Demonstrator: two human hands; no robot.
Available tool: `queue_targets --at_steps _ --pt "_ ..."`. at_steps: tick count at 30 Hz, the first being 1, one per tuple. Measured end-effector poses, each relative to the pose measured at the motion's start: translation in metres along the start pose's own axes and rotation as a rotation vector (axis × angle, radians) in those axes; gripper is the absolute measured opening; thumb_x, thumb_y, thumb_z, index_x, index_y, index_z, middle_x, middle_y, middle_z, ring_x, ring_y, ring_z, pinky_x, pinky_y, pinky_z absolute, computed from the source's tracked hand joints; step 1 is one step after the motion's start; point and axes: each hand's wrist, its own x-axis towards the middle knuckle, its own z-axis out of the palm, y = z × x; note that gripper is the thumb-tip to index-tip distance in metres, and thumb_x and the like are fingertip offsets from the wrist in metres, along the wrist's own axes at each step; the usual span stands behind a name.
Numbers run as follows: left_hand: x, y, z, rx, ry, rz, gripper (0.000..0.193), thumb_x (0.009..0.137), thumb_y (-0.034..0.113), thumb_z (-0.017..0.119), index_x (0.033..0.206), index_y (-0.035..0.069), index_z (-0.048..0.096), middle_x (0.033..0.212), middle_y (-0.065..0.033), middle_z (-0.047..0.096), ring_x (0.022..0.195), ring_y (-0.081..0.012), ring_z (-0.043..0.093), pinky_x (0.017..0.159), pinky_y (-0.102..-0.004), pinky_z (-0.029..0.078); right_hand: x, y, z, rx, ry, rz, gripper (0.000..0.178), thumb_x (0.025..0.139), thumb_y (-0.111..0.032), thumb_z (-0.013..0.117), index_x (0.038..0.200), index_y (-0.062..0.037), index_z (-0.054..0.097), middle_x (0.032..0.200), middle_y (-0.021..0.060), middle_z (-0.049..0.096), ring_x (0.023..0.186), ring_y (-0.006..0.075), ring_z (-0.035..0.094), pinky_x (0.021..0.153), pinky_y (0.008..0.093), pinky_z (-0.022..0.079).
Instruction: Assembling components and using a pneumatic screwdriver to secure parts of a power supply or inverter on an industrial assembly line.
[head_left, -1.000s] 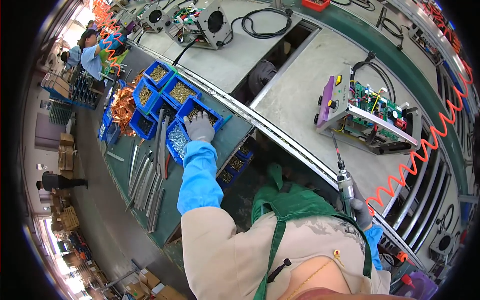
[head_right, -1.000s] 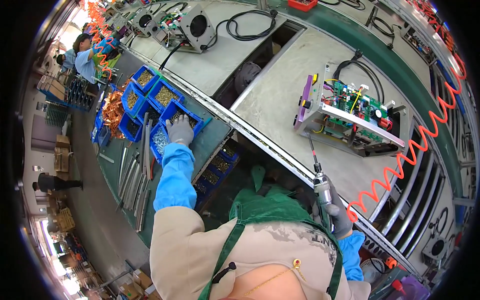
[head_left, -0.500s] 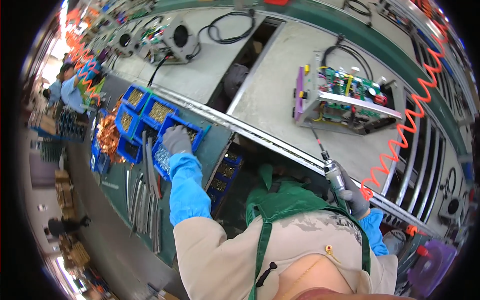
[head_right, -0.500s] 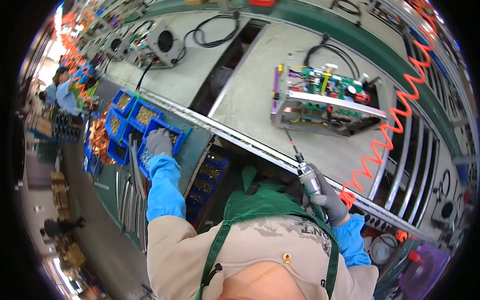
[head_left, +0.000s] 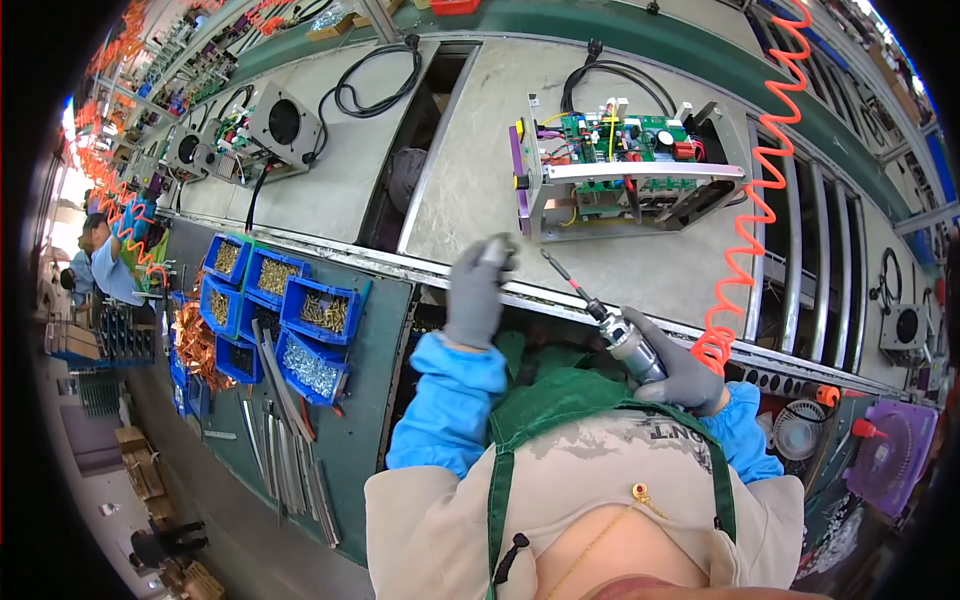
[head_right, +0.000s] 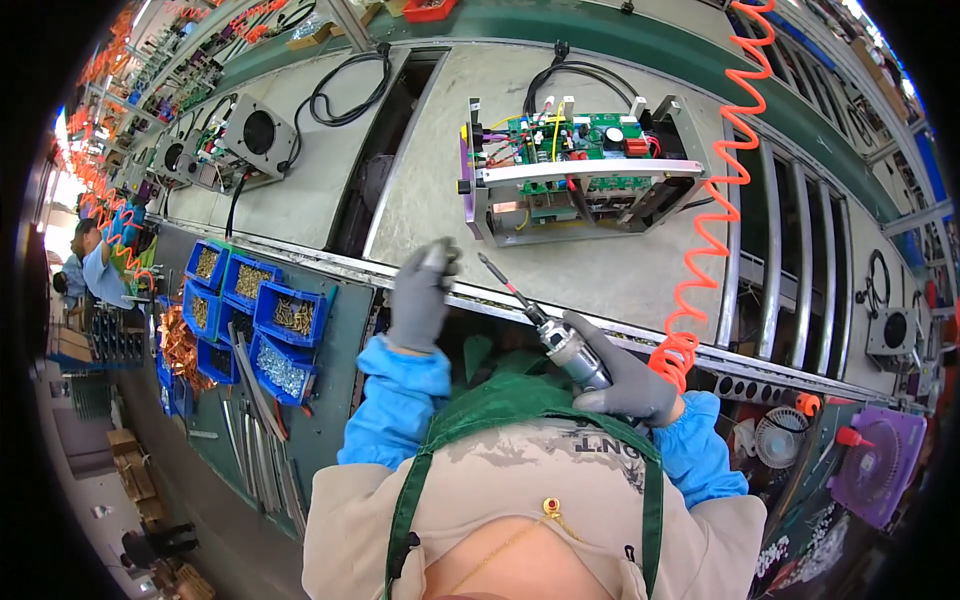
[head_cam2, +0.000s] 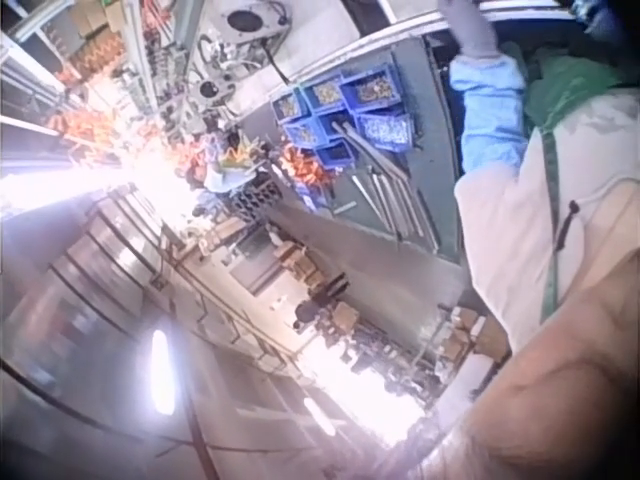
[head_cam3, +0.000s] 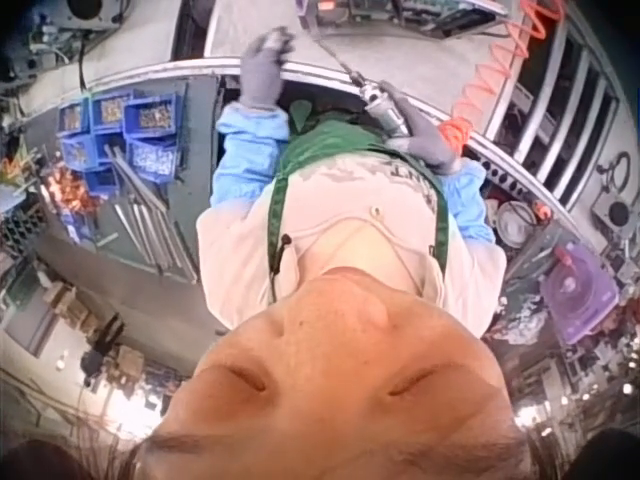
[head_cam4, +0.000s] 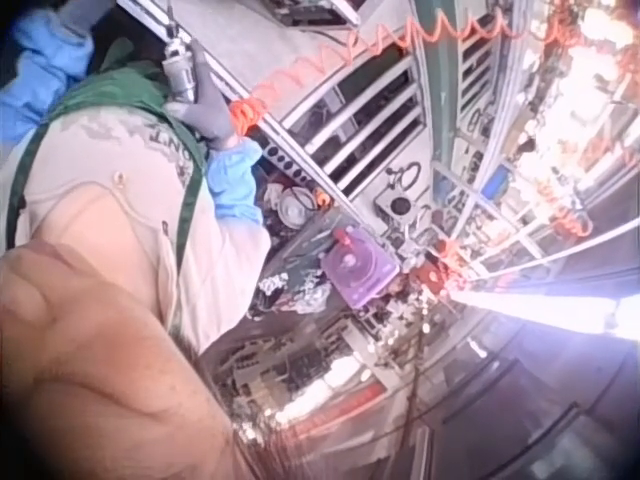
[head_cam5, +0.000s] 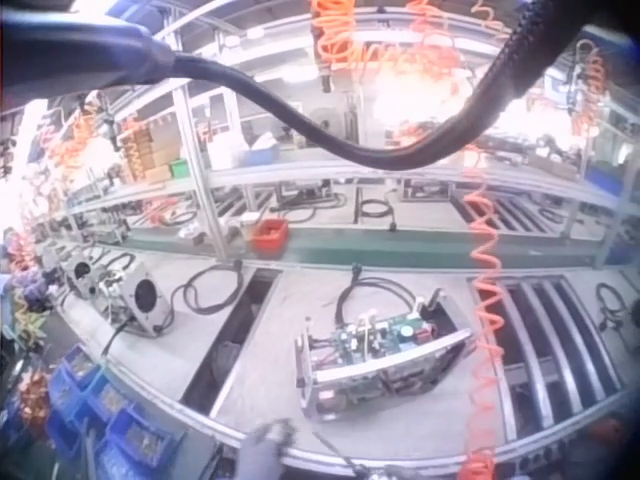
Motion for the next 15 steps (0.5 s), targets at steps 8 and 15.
queue_targets --at_steps 8,15 --pt "-0.005 -0.006 0.040 -0.370 -0.066 -0.146 0.024 0.095 0.018 0.055 0.109 -0.001 0.061 0.088 -0.0031 0.060 0.067 -0.0043 0.048 0.057 -0.0148 0.040 0.001 0.004 0.001 -0.117 0.026 -0.092 0.104 0.065 -0.017 0.075 0.149 -0.0109 0.014 0.133 0.0116 0.043 0.114 0.0191 0.043 0.097 0.0309 0.035" --pt "-0.005 -0.004 0.038 -0.303 -0.027 -0.029 0.023 0.094 0.018 0.055 0.108 0.001 0.061 0.087 -0.0026 0.061 0.070 -0.0048 0.052 0.059 -0.0166 0.043 0.007 0.000 -0.005 -0.154 0.014 -0.104 0.103 0.065 -0.017 0.075 0.149 -0.0110 0.015 0.132 0.0108 0.044 0.112 0.0194 0.045 0.095 0.0310 0.036"
